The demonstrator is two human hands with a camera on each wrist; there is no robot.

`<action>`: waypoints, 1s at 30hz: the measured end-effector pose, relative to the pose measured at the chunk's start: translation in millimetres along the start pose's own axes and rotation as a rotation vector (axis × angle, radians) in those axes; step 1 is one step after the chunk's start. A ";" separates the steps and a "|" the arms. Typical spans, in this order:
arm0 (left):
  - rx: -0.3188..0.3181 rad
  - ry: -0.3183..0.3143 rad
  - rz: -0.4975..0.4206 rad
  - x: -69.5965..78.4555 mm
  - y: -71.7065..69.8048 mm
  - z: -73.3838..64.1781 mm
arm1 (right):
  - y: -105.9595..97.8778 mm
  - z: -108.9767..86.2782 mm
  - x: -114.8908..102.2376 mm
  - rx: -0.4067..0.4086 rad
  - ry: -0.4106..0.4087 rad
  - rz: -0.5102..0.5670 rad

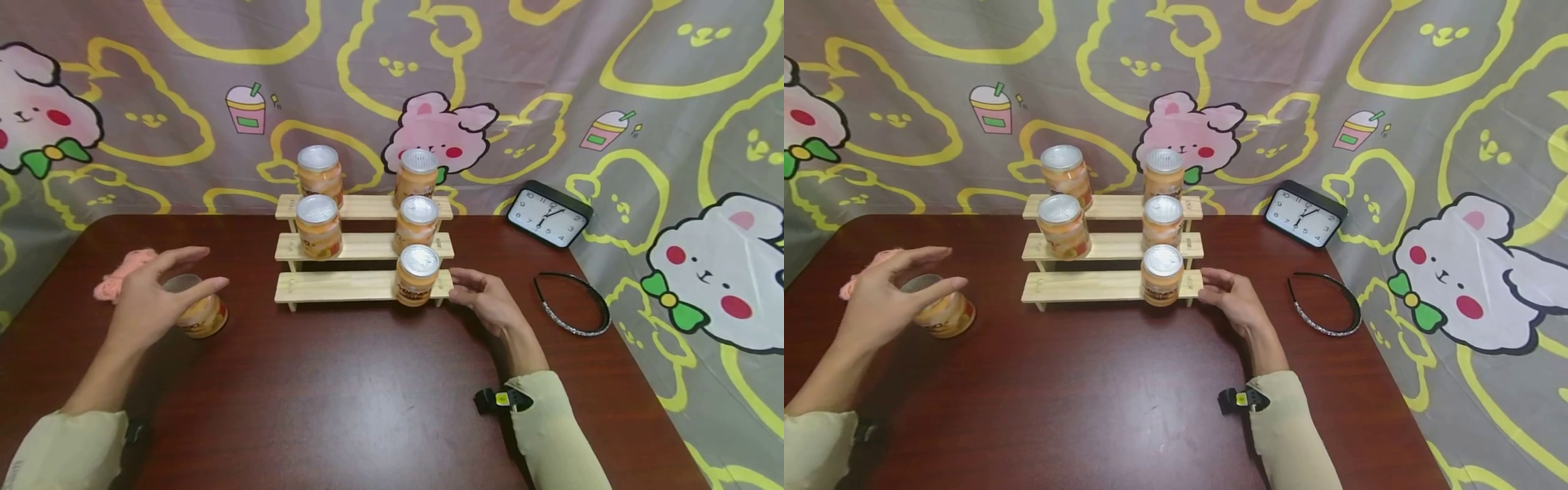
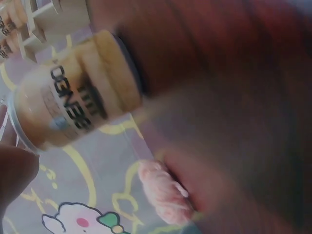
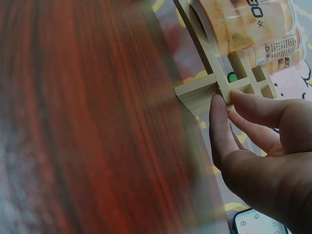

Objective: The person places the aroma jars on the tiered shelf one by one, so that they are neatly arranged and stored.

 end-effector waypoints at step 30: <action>-0.224 0.007 -0.100 -51.5 -10.3 -15.6 | -0.3 0.4 0.5 0.006 0.008 0.000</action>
Point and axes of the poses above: each hand's wrist, its own z-axis towards the middle knuckle, its own y-axis out of the palm, x = y × z, the point moved 8 cm from there along z, towards the middle knuckle, and after that the axes turned 6 degrees about y, right-handed, at the moved point
